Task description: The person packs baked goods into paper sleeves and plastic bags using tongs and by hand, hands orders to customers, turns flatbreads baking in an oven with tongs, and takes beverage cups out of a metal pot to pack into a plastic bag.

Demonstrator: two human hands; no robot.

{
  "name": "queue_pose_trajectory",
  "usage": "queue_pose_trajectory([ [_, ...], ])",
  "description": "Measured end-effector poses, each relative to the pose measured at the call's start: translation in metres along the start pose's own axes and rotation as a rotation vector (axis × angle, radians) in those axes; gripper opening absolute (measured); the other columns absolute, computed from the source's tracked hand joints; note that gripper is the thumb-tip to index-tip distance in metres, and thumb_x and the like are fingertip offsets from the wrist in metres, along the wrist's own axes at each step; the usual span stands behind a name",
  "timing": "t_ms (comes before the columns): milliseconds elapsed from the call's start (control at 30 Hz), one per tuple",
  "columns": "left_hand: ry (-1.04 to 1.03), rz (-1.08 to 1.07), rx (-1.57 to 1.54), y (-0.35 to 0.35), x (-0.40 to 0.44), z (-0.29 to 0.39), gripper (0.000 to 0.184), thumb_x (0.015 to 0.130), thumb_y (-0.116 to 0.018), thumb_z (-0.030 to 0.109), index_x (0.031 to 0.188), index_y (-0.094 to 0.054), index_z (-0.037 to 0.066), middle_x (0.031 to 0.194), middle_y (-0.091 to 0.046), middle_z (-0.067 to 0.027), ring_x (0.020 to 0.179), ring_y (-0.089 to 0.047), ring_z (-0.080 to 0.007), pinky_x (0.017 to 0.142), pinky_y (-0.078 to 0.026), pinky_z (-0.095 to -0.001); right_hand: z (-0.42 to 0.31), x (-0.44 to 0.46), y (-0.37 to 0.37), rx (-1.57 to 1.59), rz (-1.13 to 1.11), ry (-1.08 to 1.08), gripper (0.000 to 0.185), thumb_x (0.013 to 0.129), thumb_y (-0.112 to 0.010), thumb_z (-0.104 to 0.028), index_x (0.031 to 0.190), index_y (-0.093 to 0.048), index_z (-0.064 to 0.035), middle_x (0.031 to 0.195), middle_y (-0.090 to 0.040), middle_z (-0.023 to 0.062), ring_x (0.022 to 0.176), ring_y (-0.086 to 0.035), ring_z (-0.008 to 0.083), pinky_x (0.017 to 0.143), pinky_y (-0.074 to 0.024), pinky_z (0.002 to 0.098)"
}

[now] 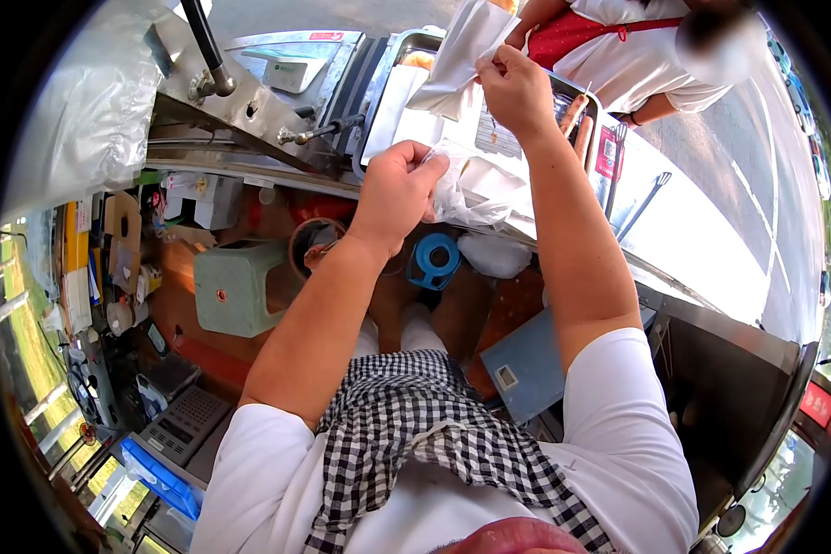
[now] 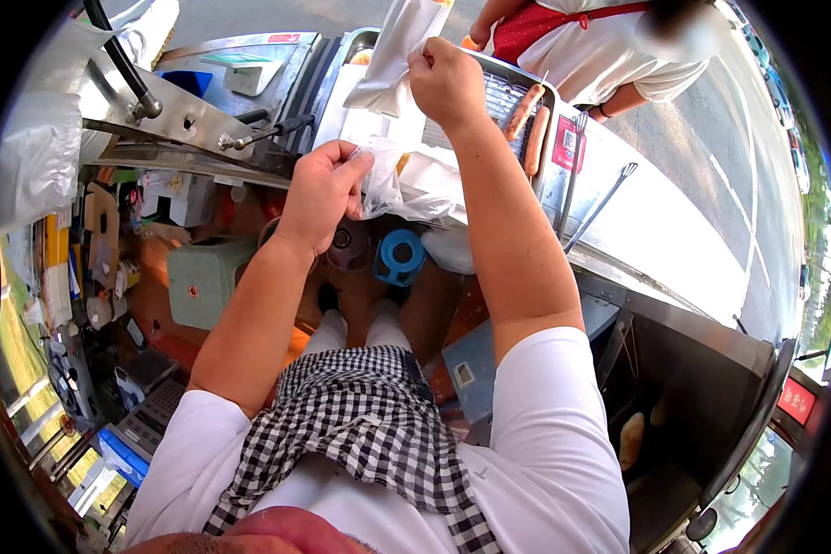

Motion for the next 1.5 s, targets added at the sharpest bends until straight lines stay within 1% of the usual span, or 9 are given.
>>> queue_pose_trajectory([
  [167,0.089,0.064,-0.15,0.013,0.026,0.004,0.01,0.096,-0.066,0.013,0.092,-0.065,0.003,0.064,-0.049,0.0034,0.047,-0.039,-0.0063,0.048,-0.036,-0.0259,-0.05,-0.022,0.066,-0.057,0.13,0.282,0.017,0.091,-0.069,-0.017,0.086,-0.064,-0.0022,0.078,-0.066,0.0129,0.071,-0.064,0.0321,0.064,-0.0503,0.0393],
  [333,0.091,0.034,-0.195,0.013,0.053,0.026,0.008,0.095,-0.066,0.011,0.093,-0.066,0.003,0.068,-0.05,0.0035,0.051,-0.039,-0.0059,0.049,-0.036,-0.0236,-0.05,-0.061,0.08,-0.113,0.064,0.253,0.011,0.094,-0.069,-0.019,0.091,-0.066,-0.0087,0.083,-0.069,0.0056,0.075,-0.067,0.0243,0.081,-0.0486,0.042],
  [367,0.067,0.024,-0.199,0.011,0.056,0.032,0.008,0.094,-0.066,0.01,0.093,-0.066,0.002,0.068,-0.051,0.003,0.051,-0.04,-0.0058,0.048,-0.036,-0.0235,-0.04,-0.071,0.075,-0.074,0.038,0.166,0.008,0.094,-0.068,-0.018,0.093,-0.067,-0.0097,0.087,-0.069,0.0051,0.079,-0.068,0.0252,0.088,-0.0454,0.0453],
  [533,-0.004,0.036,-0.187,0.011,0.065,0.055,0.012,0.096,-0.064,0.013,0.093,-0.067,0.002,0.071,-0.053,0.0021,0.052,-0.04,-0.0055,0.049,-0.04,-0.0242,-0.017,-0.104,0.058,-0.098,-0.056,0.283,0.008,0.091,-0.067,-0.007,0.097,-0.066,-0.0031,0.091,-0.067,0.0154,0.083,-0.066,0.0354,0.073,-0.052,0.0386],
  [900,-0.058,0.024,-0.041,0.008,0.067,0.071,0.016,0.098,-0.062,0.015,0.1,-0.069,0.001,0.068,-0.05,0.0038,0.053,-0.041,-0.0057,0.054,-0.04,-0.0253,0.005,-0.121,0.067,-0.046,-0.106,0.29,0.009,0.091,-0.066,-0.005,0.1,-0.066,-0.0049,0.1,-0.068,0.0126,0.088,-0.066,0.0368,0.076,-0.0544,0.0402],
  [1167,-0.177,0.016,0.16,-0.017,0.054,0.08,0.02,0.097,-0.064,0.016,0.1,-0.072,-0.002,0.06,-0.047,0.0036,0.05,-0.041,-0.0069,0.053,-0.041,-0.025,0.029,-0.132,0.05,-0.454,-0.526,0.156,0.017,0.097,-0.059,-0.022,0.102,-0.07,-0.0098,0.103,-0.071,0.0123,0.093,-0.069,0.0334,0.079,-0.0538,0.0444],
  [1200,-0.198,0.015,0.202,-0.02,0.049,0.081,0.02,0.097,-0.064,0.016,0.099,-0.072,-0.002,0.06,-0.048,0.0038,0.051,-0.042,-0.0067,0.052,-0.041,-0.0251,0.027,-0.129,0.053,-0.471,-0.537,0.089,0.026,0.097,-0.06,-0.032,0.107,-0.071,-0.0113,0.103,-0.072,0.0131,0.096,-0.069,0.0334,0.081,-0.0538,0.0451],
  [1333,-0.23,0.011,0.268,-0.032,0.026,0.079,0.021,0.097,-0.065,0.017,0.096,-0.072,-0.003,0.061,-0.051,0.0035,0.051,-0.043,-0.0051,0.051,-0.042,-0.0246,0.04,-0.11,0.081,-0.612,-0.409,-0.152,0.043,0.098,-0.057,-0.047,0.115,-0.072,-0.0105,0.109,-0.073,0.015,0.104,-0.069,0.0326,0.087,-0.0536,0.047],
  [1500,-0.176,0.011,0.172,-0.037,-0.004,0.051,0.019,0.098,-0.063,0.015,0.092,-0.069,-0.002,0.061,-0.052,0.0028,0.05,-0.043,-0.0045,0.051,-0.042,-0.0225,0.042,-0.075,0.087,-0.563,-0.273,-0.165,0.038,0.092,-0.066,-0.038,0.111,-0.072,-0.0065,0.102,-0.074,0.0157,0.099,-0.071,0.0332,0.085,-0.0539,0.0471],
])
Point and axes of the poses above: each hand's wrist, its own x-axis towards the middle knuckle, its own y-axis out of the back of the hand, z = x × y, the point moved 10 cm from there along x, towards the middle knuckle
